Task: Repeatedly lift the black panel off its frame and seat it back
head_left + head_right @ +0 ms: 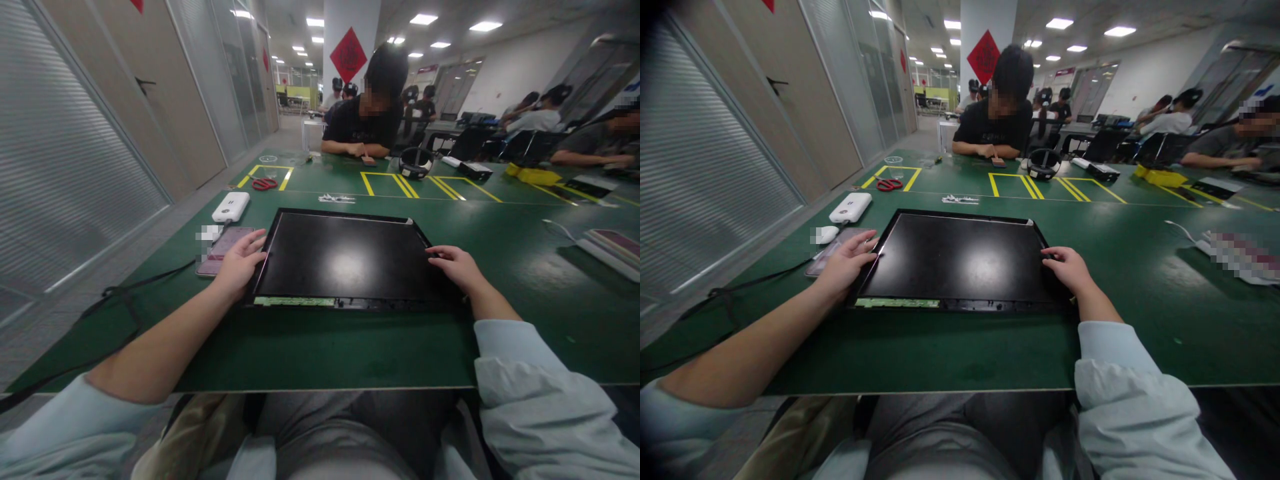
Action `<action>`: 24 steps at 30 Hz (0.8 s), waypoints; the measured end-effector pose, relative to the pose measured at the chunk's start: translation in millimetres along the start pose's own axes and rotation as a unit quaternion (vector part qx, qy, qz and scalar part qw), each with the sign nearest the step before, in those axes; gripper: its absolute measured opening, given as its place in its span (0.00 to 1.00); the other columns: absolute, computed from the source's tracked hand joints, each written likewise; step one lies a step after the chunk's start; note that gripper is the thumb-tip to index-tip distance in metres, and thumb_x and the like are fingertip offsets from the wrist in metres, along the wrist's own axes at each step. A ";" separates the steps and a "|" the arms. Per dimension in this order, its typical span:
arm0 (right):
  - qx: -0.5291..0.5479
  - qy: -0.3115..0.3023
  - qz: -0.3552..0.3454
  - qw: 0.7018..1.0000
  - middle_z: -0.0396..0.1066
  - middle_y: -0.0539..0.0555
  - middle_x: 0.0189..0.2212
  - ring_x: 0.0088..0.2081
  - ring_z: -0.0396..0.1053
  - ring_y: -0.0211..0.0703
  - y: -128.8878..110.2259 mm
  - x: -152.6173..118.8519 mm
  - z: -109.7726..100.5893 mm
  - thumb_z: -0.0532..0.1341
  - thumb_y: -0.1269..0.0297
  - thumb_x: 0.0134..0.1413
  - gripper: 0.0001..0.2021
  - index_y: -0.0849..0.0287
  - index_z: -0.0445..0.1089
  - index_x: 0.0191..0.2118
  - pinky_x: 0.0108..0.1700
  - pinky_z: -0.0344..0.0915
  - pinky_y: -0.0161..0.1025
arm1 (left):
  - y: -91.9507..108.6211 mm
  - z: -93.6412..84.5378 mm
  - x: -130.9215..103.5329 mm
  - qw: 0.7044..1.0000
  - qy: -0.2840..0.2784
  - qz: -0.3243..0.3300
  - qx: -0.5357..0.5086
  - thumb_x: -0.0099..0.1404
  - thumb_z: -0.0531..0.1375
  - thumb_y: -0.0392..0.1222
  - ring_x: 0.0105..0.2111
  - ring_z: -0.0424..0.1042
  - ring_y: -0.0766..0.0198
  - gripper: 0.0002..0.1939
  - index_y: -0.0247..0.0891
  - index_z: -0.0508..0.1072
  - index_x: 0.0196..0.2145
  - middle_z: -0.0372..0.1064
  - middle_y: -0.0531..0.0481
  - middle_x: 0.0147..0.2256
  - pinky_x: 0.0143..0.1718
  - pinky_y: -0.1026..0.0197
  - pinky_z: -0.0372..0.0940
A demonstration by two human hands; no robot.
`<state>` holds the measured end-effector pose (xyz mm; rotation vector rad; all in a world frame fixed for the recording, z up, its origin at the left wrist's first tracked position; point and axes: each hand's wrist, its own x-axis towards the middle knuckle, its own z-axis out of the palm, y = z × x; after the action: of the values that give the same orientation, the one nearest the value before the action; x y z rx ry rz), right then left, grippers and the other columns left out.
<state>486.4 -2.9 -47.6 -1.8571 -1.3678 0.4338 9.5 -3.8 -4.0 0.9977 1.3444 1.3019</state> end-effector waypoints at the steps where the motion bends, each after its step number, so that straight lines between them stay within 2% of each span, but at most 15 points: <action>1: -0.003 0.000 0.000 1.000 0.75 0.55 0.35 0.39 0.70 0.49 -0.2 -0.1 0.0 0.67 0.61 0.38 0.16 0.56 0.82 0.38 0.48 0.66 0.47 | -0.5 0.1 0.2 1.000 0.003 -0.004 -0.002 0.54 0.60 0.24 0.45 0.80 0.55 0.32 0.39 0.72 0.57 0.73 0.42 0.58 0.35 0.60 0.76; 10: -0.005 0.003 -0.003 1.000 0.74 0.54 0.32 0.38 0.70 0.48 -1.4 -1.7 -0.5 0.67 0.60 0.38 0.16 0.55 0.82 0.38 0.48 0.66 0.46 | -6.2 -3.6 6.3 0.999 0.021 -0.023 -0.032 0.50 0.62 0.24 0.40 0.80 0.58 0.25 0.39 0.76 0.47 0.74 0.43 0.57 0.29 0.63 0.75; 19: -0.002 0.008 -0.010 1.000 0.74 0.54 0.31 0.36 0.70 0.47 4.8 0.6 0.8 0.67 0.59 0.38 0.16 0.55 0.82 0.38 0.48 0.66 0.47 | -9.3 -2.7 11.0 0.999 0.020 0.006 -0.038 0.50 0.61 0.27 0.49 0.78 0.55 0.23 0.40 0.76 0.45 0.76 0.44 0.54 0.44 0.59 0.76; 24: -0.005 0.013 -0.005 1.000 0.74 0.54 0.33 0.37 0.70 0.47 1.5 -1.1 0.6 0.67 0.60 0.38 0.16 0.56 0.82 0.37 0.48 0.67 0.46 | -4.7 -1.0 8.9 0.998 0.020 -0.006 -0.066 0.51 0.61 0.26 0.50 0.78 0.56 0.26 0.39 0.75 0.49 0.76 0.44 0.55 0.46 0.59 0.76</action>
<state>486.6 -3.9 -49.4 -1.8577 -1.3629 0.3976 7.2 4.3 -9.7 0.8747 1.2756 1.3892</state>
